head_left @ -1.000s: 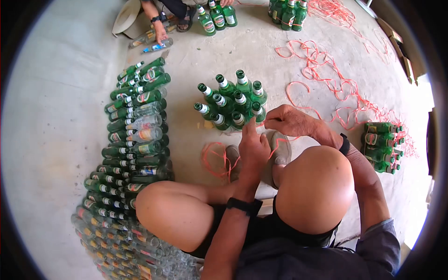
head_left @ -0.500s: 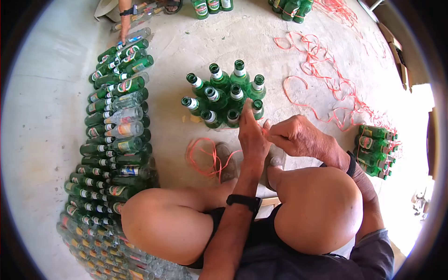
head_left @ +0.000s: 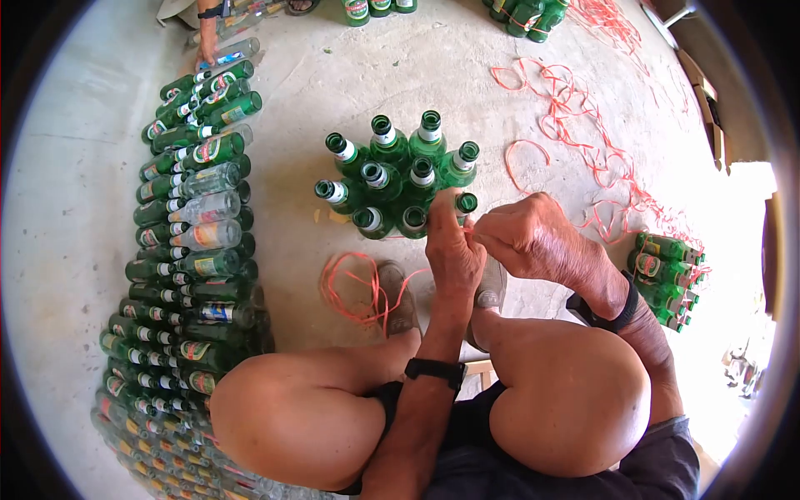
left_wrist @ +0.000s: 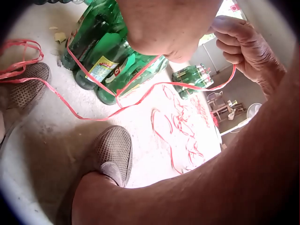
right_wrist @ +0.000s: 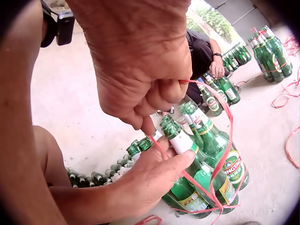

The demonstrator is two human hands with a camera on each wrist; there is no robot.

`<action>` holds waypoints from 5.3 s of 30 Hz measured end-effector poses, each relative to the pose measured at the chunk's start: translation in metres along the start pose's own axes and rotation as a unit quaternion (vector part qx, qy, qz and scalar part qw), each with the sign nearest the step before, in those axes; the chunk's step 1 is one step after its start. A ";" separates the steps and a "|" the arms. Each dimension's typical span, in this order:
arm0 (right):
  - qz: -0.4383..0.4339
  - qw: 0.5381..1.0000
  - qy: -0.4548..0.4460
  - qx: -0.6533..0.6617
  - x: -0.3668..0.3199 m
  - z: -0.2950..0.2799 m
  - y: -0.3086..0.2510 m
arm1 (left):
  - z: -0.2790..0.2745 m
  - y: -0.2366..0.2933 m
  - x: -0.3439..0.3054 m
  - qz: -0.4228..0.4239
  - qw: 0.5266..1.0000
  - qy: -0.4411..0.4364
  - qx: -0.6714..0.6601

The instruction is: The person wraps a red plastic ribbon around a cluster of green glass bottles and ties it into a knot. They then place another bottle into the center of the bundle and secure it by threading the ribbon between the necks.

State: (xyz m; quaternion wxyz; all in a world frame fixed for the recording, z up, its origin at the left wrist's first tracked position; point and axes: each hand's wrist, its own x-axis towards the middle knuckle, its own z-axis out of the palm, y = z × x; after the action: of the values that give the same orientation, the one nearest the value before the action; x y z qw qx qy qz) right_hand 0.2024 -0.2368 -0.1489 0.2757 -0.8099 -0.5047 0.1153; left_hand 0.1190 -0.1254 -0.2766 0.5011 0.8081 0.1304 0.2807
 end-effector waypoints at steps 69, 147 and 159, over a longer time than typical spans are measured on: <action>0.230 0.961 0.111 0.108 0.002 0.022 0.044 | -0.004 0.003 -0.004 -0.034 0.999 -0.032 0.004; -0.115 0.948 -0.218 -0.203 0.079 0.014 0.002 | 0.003 -0.016 -0.014 -0.028 0.997 0.067 -0.020; 0.018 0.979 -0.193 -0.069 0.098 0.016 0.035 | -0.003 -0.014 -0.015 -0.052 0.997 -0.024 0.044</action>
State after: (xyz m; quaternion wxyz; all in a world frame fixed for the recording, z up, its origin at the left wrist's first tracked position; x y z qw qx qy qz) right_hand 0.2669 -0.1576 -0.1725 0.1145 -0.7982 -0.5407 0.2395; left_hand 0.1055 -0.1242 -0.2925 0.4821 0.8280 0.1722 0.2288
